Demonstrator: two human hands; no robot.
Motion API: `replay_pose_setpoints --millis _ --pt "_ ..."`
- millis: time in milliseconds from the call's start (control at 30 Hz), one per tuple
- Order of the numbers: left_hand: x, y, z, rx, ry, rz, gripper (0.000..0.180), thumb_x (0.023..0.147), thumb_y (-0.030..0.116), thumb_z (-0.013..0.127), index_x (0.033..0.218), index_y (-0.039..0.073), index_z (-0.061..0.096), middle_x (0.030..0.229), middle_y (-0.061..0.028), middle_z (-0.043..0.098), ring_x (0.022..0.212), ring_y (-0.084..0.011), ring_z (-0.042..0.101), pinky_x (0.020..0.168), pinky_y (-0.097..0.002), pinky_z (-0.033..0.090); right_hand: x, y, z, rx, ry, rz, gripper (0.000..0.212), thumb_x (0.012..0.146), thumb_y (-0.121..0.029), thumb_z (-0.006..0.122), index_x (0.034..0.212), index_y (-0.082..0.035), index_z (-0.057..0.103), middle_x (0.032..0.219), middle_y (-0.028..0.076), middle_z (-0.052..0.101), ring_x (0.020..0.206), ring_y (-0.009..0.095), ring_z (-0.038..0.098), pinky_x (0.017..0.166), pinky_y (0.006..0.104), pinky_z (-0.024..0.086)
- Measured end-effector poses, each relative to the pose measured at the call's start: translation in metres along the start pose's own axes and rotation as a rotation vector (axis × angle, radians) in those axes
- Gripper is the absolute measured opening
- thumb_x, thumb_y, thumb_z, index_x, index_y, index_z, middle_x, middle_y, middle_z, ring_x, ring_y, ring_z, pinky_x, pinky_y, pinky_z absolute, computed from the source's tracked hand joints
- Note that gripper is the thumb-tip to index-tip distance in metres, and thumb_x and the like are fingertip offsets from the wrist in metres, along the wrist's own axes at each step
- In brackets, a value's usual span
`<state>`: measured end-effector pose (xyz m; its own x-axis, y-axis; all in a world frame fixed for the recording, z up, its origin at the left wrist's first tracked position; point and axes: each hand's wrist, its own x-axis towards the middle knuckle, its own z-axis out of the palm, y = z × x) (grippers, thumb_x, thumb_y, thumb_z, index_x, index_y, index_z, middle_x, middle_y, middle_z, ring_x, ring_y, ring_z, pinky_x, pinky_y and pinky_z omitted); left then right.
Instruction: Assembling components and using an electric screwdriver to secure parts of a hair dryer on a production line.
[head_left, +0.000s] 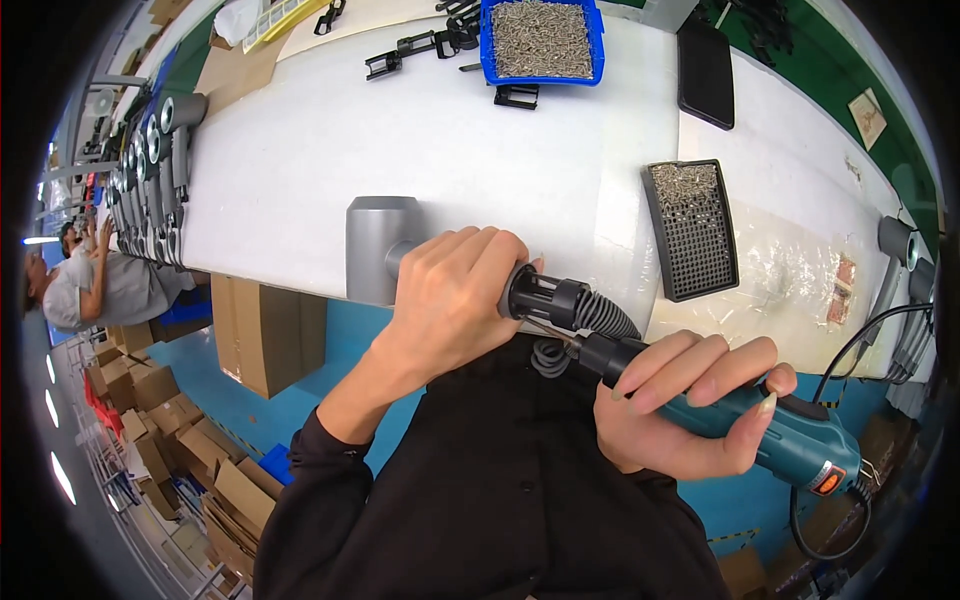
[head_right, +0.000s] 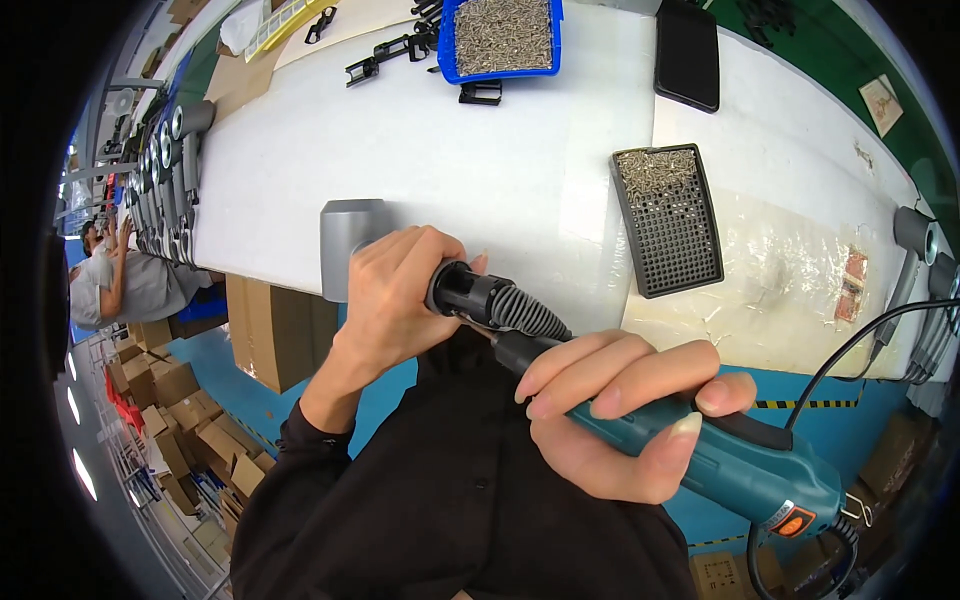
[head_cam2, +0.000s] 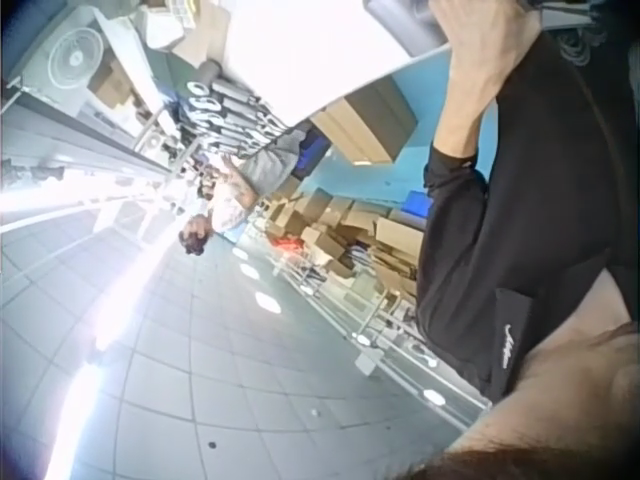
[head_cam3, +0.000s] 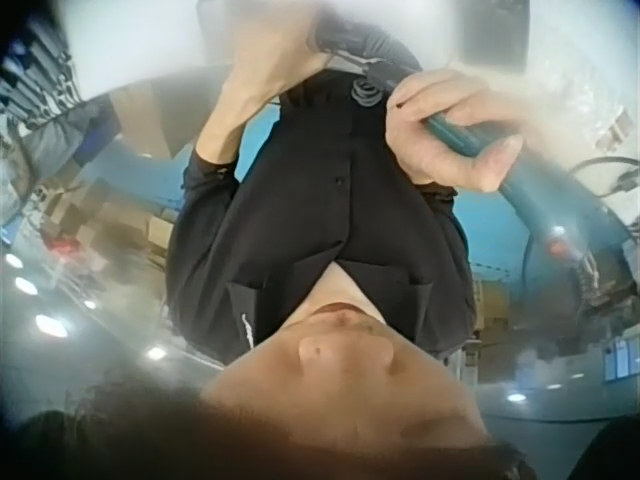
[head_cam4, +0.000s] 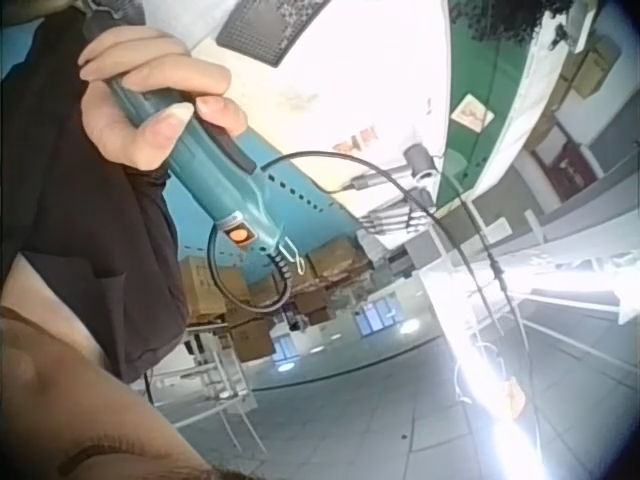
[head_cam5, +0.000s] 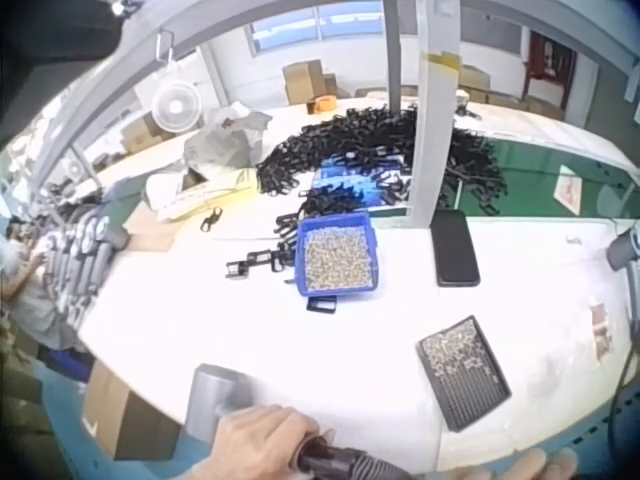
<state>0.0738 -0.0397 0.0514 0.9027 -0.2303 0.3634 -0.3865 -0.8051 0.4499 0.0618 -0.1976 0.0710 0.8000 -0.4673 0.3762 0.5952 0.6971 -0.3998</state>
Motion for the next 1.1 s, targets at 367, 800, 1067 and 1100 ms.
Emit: replay_pose_setpoints --millis 367,800,1067,1100 --pt "0.001 0.000 0.001 0.005 -0.005 0.010 0.025 0.073 0.008 0.078 0.076 0.005 0.053 0.059 -0.0078 0.051 0.049 -0.0260 0.051 0.046 -0.0341 0.039 -0.002 0.007 -0.010 -0.094 -0.006 -0.032 0.029 0.097 -0.022 0.040 0.118 -0.004 0.034 0.080 0.015 0.049 0.046 0.027 0.054 0.040 0.0404 0.054" --pt "0.005 0.005 -0.034 0.371 -0.228 0.082 0.051 0.065 -0.003 0.068 0.115 -0.004 0.055 0.109 -0.0180 0.052 0.103 -0.0365 0.054 0.087 -0.0439 0.046 0.096 -0.051 -0.051 -0.713 0.022 -0.240 0.022 0.092 -0.024 0.049 0.095 -0.003 0.047 0.065 0.004 0.047 0.037 0.016 0.044 0.036 0.0291 0.041" --pt "0.003 -0.001 -0.016 -0.026 -0.117 0.121 0.033 0.071 0.009 0.079 0.083 0.003 0.048 0.083 -0.0115 0.056 0.067 -0.0301 0.057 0.058 -0.0361 0.045 0.113 -0.020 -0.085 -0.995 0.114 -0.244 0.024 0.090 -0.009 0.054 0.104 0.005 0.039 0.060 0.010 0.048 0.039 0.019 0.048 0.038 0.0325 0.047" --pt "-0.001 -0.002 -0.014 -0.028 -0.120 0.121 0.033 0.071 0.009 0.079 0.083 0.003 0.048 0.083 -0.0115 0.056 0.067 -0.0301 0.057 0.058 -0.0361 0.045 0.113 -0.020 -0.085 -0.991 0.116 -0.233 0.025 0.090 -0.009 0.054 0.103 0.005 0.039 0.059 0.009 0.048 0.039 0.019 0.050 0.039 0.0309 0.047"
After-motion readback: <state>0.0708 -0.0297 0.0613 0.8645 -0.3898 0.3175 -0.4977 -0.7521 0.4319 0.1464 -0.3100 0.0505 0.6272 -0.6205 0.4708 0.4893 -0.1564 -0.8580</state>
